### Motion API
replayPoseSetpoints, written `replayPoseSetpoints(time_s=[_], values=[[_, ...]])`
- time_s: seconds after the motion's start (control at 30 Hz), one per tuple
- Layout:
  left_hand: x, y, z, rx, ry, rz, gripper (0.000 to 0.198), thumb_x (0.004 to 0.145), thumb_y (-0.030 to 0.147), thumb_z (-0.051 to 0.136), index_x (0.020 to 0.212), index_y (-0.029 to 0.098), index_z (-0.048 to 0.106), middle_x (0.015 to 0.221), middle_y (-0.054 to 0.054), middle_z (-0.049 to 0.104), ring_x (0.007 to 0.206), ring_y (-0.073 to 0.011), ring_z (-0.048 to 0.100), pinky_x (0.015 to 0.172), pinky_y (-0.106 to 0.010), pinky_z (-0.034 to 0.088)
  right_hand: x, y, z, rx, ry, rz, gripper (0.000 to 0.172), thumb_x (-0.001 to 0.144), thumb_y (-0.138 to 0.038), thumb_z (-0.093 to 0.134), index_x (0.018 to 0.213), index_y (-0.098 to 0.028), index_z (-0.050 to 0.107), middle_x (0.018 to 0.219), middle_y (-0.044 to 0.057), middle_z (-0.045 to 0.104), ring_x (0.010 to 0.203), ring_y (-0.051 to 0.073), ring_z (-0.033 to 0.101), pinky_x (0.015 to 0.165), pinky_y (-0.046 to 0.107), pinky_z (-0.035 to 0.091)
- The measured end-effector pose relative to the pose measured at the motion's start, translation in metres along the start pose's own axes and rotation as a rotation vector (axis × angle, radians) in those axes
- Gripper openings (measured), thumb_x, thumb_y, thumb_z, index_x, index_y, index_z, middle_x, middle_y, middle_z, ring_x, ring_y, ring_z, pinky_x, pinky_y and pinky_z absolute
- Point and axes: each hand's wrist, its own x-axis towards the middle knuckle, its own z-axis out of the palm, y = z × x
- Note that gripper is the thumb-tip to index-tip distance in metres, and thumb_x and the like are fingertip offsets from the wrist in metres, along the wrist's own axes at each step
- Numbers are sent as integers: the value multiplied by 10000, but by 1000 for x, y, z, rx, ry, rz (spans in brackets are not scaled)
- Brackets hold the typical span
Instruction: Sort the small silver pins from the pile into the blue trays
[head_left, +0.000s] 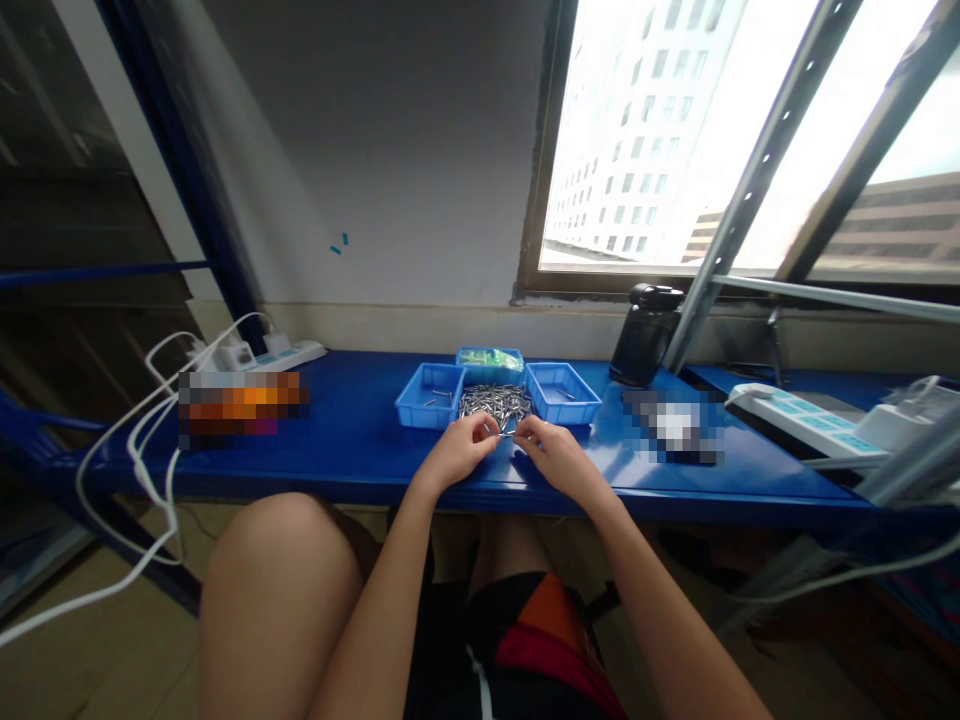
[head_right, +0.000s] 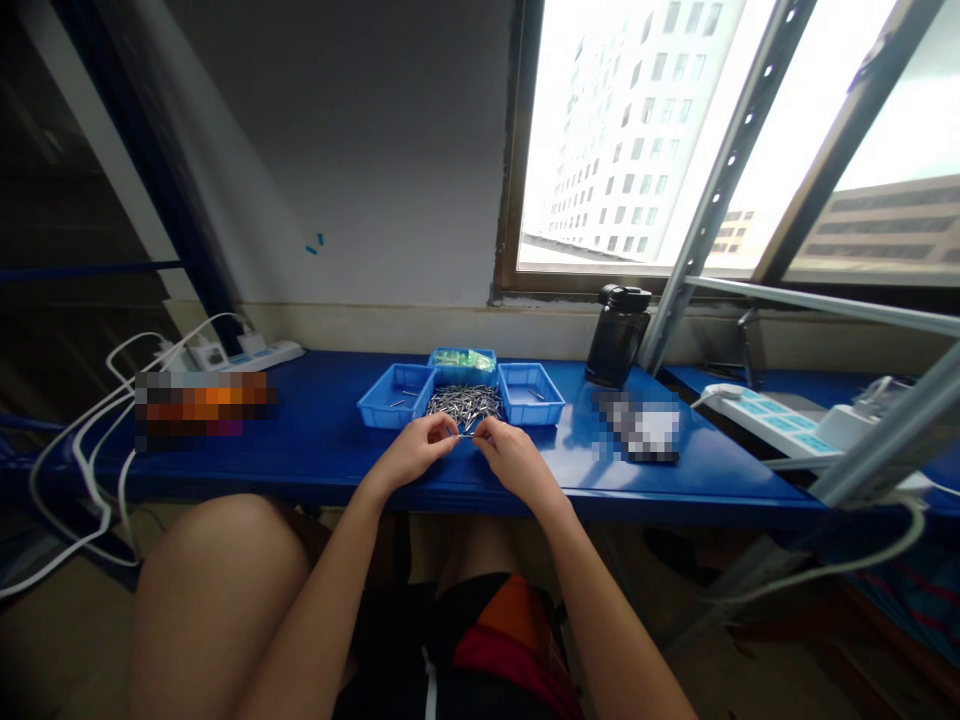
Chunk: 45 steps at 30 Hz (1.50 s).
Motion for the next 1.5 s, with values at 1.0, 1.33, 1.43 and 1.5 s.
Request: replayPoseSetpoints(time_s=[1.0,1.33,1.43,1.5], values=[[0,10,-3,-15,-2,-59,409,836,463,389,605,148,509,528,15,494,532,-121,458,542,-241,337,-1,-8,-4,-8,-39,21,274,913,-308,357,710,-198,503,719,14,632,688,144,586,660,231,399],[-1,10,-2,-9,8,-71,453,832,501,370,571,152,497,503,12,489,515,-122,460,546,-242,343,-2,-9,-5,-15,-58,-3,268,917,-310,360,721,-197,503,717,12,628,686,142,578,659,231,394],[-1,10,-2,-16,11,-72,458,829,511,366,573,155,495,497,11,486,506,-123,461,546,-245,350,-2,-9,-5,-19,-56,-8,269,917,-310,360,727,-194,511,722,17,630,683,142,574,661,234,394],[0,8,-2,-18,21,-70,460,830,514,362,574,155,495,493,11,484,504,-125,464,542,-247,351,-2,-9,-5,-16,-58,-10,263,915,-304,360,733,-194,514,722,18,629,675,142,572,656,235,393]])
